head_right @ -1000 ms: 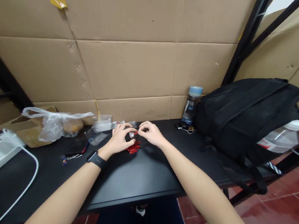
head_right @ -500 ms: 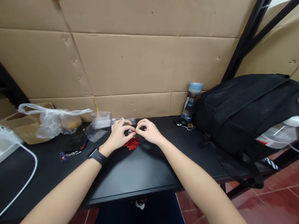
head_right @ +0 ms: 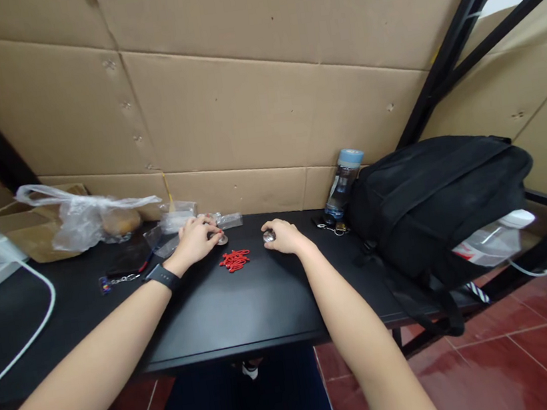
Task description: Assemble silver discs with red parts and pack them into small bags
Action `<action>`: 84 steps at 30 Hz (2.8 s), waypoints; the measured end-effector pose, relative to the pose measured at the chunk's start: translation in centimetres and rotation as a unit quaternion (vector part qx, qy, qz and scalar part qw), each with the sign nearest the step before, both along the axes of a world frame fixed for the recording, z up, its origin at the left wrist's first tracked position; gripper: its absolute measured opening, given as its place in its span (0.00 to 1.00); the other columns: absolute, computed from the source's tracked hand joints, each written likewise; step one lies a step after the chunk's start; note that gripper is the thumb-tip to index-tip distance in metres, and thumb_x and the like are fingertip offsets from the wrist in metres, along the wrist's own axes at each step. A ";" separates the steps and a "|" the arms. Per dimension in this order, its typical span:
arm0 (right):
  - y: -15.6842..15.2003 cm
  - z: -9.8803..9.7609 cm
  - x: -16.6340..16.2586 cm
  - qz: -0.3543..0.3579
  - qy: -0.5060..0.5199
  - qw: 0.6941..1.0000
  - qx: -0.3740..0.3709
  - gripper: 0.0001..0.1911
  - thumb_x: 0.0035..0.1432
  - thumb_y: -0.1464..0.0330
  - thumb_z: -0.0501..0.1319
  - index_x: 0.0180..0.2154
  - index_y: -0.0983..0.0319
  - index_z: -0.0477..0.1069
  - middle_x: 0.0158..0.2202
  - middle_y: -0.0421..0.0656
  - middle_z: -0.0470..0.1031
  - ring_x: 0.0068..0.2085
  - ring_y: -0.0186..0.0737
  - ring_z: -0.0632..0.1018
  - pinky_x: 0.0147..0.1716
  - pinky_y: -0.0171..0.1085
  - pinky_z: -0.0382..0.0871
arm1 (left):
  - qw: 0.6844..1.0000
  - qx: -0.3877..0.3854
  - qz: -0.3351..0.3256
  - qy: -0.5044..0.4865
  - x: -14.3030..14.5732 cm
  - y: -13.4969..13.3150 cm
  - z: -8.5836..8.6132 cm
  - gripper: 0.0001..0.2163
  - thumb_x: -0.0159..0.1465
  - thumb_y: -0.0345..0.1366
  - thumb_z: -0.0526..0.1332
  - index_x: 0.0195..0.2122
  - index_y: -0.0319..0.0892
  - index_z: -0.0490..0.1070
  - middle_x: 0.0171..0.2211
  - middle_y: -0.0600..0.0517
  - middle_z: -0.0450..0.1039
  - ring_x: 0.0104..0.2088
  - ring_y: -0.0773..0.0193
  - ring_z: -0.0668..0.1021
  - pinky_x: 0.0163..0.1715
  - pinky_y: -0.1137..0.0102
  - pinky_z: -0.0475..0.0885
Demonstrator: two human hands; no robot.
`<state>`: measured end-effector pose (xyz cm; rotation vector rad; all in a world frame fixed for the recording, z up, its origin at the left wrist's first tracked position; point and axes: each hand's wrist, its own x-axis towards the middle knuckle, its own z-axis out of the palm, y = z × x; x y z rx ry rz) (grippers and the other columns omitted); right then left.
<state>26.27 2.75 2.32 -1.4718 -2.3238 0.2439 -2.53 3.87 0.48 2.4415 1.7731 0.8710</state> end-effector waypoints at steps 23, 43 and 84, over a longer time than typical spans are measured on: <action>0.7 -0.3 1.3 0.027 0.036 0.999 0.002 0.17 0.45 0.72 0.74 0.40 0.59 0.80 0.40 0.43 0.79 0.37 0.38 0.77 0.40 0.35 0.69 | 0.975 -0.057 -0.198 0.089 1.7 -3.1 2.5 0.07 0.59 0.39 0.61 0.29 0.48 0.79 0.35 0.52 0.82 0.42 0.56 0.78 0.47 0.61 0.58; 1.0 -0.1 1.5 0.018 0.045 0.999 0.004 0.19 0.41 0.71 0.76 0.39 0.58 0.80 0.38 0.41 0.78 0.36 0.37 0.76 0.37 0.34 0.67 | 0.982 0.029 -0.176 0.064 2.2 -2.1 -0.3 0.10 0.67 0.40 0.59 0.31 0.49 0.78 0.41 0.50 0.77 0.51 0.52 0.69 0.49 0.55 0.54; -1.5 0.5 -4.3 0.083 0.376 0.923 -0.025 0.29 0.46 0.64 0.73 0.51 0.58 0.70 0.49 0.46 0.75 0.43 0.41 0.79 0.33 0.34 0.73 | 0.993 -0.022 -0.059 -0.104 3.1 -4.1 3.9 0.11 0.67 0.43 0.60 0.46 0.51 0.79 0.45 0.51 0.82 0.45 0.53 0.80 0.49 0.57 0.61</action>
